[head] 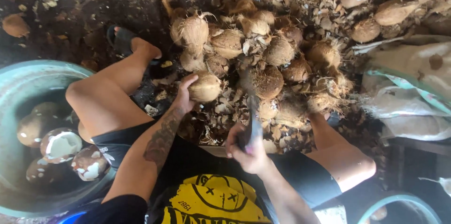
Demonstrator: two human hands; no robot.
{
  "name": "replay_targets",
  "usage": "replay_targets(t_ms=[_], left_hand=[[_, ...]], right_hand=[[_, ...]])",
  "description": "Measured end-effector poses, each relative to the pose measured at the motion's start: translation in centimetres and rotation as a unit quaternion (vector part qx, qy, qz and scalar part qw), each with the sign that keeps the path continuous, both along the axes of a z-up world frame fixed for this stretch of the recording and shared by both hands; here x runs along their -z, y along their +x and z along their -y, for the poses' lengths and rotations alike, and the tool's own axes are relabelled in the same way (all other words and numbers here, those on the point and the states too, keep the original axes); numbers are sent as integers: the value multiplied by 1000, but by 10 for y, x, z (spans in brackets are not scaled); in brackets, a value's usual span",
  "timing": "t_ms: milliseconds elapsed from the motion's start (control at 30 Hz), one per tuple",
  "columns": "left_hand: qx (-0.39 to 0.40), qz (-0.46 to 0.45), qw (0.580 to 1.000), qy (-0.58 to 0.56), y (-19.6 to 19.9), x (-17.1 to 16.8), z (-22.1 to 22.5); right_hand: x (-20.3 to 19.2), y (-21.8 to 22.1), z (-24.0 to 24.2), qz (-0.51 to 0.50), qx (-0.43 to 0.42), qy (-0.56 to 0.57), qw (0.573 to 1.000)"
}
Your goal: A person is husking coconuts using a knife to remove the outer fibrous shell and placing the cleaned coconuts into a bowl.
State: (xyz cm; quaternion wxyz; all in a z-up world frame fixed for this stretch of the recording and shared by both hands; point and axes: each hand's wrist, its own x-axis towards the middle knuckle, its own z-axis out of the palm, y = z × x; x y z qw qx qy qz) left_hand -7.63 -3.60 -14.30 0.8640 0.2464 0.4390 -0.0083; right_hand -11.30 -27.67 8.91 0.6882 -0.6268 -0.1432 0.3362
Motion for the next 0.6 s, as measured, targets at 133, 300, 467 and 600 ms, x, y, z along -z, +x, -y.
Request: replay_targets(t_ms=[133,300,467,600], left_hand=[[24,-2,999,43,5,-21,-7],[-46,37,997,-43,3,-14,2],[-60,61,995,-45,5,-59,1],[-42,71,994,-71,6,26,-18]], right_hand=[[21,12,-11,294,-53,-15,954],[153,-5,9,-101,-68,-368,922],[37,11,-10,-155,81,-214,961],[26,9,4,170,43,2,984]])
